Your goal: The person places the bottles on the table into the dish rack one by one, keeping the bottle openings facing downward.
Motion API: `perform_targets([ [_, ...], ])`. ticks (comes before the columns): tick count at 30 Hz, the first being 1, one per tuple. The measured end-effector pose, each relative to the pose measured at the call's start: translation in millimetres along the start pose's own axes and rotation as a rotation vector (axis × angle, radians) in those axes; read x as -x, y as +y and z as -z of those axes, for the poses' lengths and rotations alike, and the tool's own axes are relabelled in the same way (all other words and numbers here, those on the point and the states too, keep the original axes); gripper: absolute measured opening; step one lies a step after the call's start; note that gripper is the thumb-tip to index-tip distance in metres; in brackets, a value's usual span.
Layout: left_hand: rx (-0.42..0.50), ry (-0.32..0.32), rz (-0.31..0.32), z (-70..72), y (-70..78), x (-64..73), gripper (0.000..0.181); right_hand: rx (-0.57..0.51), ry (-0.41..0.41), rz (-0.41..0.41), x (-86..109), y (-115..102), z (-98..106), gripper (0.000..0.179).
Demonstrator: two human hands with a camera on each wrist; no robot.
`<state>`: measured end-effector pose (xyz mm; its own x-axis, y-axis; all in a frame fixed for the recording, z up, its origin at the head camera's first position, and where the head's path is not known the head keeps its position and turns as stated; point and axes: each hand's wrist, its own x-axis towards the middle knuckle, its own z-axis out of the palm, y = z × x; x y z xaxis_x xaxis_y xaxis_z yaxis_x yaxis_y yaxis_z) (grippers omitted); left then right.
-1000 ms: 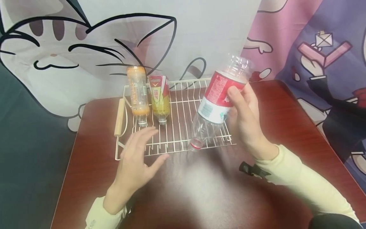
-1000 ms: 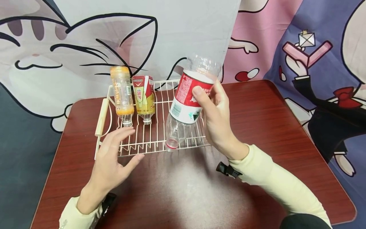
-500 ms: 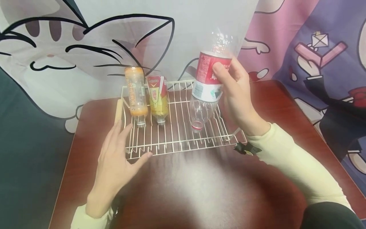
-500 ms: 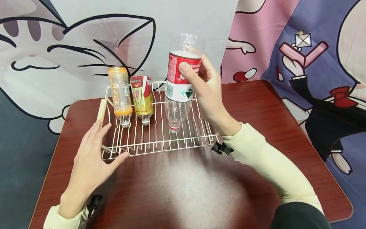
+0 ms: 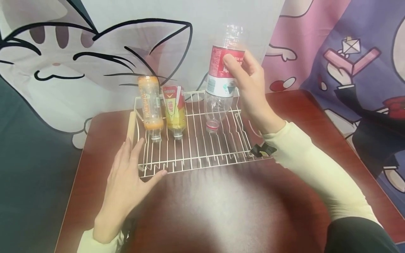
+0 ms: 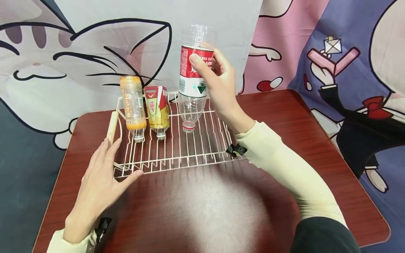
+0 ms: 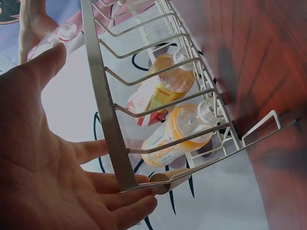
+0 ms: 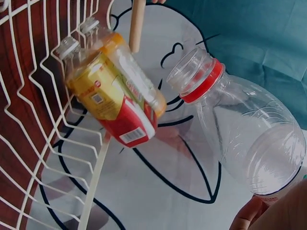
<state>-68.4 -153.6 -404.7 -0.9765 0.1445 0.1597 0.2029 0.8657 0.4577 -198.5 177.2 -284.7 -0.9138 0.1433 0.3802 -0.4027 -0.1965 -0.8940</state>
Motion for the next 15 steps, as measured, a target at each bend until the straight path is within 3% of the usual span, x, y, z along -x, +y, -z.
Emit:
perform_targets([
  [15,-0.029,-0.026,0.014,0.3,-0.8,-2.5,0.112,0.091,0.026,-0.091,-26.0,21,0,0.025],
])
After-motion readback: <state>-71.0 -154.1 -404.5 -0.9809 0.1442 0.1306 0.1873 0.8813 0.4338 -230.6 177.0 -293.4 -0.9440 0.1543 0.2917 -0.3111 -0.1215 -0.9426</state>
